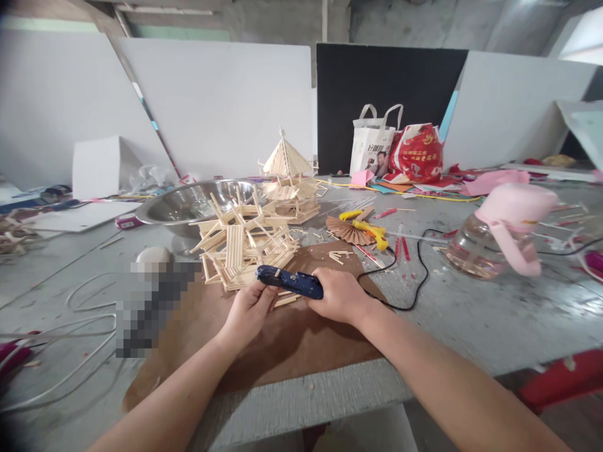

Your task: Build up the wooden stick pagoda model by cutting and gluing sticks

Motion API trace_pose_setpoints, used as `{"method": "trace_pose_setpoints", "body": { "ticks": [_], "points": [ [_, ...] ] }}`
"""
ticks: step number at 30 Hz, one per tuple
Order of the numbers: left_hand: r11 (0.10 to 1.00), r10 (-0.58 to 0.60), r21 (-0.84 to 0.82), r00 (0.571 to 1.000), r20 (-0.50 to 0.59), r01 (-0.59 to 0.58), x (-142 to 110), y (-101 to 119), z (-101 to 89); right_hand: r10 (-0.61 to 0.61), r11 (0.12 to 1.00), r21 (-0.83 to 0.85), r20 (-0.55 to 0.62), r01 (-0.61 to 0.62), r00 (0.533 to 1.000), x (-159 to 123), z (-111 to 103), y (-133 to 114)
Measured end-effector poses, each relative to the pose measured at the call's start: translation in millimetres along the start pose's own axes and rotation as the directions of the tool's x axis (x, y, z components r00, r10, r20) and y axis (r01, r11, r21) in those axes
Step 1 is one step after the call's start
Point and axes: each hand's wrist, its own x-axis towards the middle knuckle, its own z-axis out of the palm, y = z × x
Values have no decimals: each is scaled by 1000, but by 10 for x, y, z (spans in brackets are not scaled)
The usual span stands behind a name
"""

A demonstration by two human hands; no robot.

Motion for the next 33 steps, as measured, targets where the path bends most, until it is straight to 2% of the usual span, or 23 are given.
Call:
{"method": "trace_pose_setpoints", "body": {
  "ticks": [6, 8, 11, 12, 14, 17, 21, 23, 33],
  "points": [
    [991, -46, 125, 999, -10, 47, -3, -18, 8, 64, 998, -15, 49, -63, 997, 18, -42, 13],
    [981, -54, 186, 998, -15, 56, -12, -9, 17, 136, 991, -6, 100, -136, 986, 34, -124, 83],
    [970, -14, 242, 1000, -27, 21, -18, 10, 32, 270, 961, 1, 216, -277, 938, 49, -279, 246],
    [967, 1, 256, 999, -36, 8, -17, 15, 34, 317, 943, 20, 255, -333, 914, 52, -321, 300],
    [957, 12, 289, 998, -57, 5, -7, 18, 34, 405, 894, 25, 379, -447, 832, 63, -372, 389],
    [940, -6, 342, 999, -47, 22, 13, 10, 25, 459, 838, 12, 524, -546, 717, 107, -368, 461],
    [920, -3, 392, 1000, -22, 11, 28, -3, 19, 485, 780, 35, 597, -624, 639, 195, -319, 495],
    [915, -10, 404, 999, -32, 22, 31, -7, 19, 496, 769, 35, 598, -638, 630, 216, -300, 510],
    [915, -14, 402, 999, -37, 28, 52, -7, 5, 520, 785, 4, 537, -619, 664, 177, -203, 541]
  ]
}}
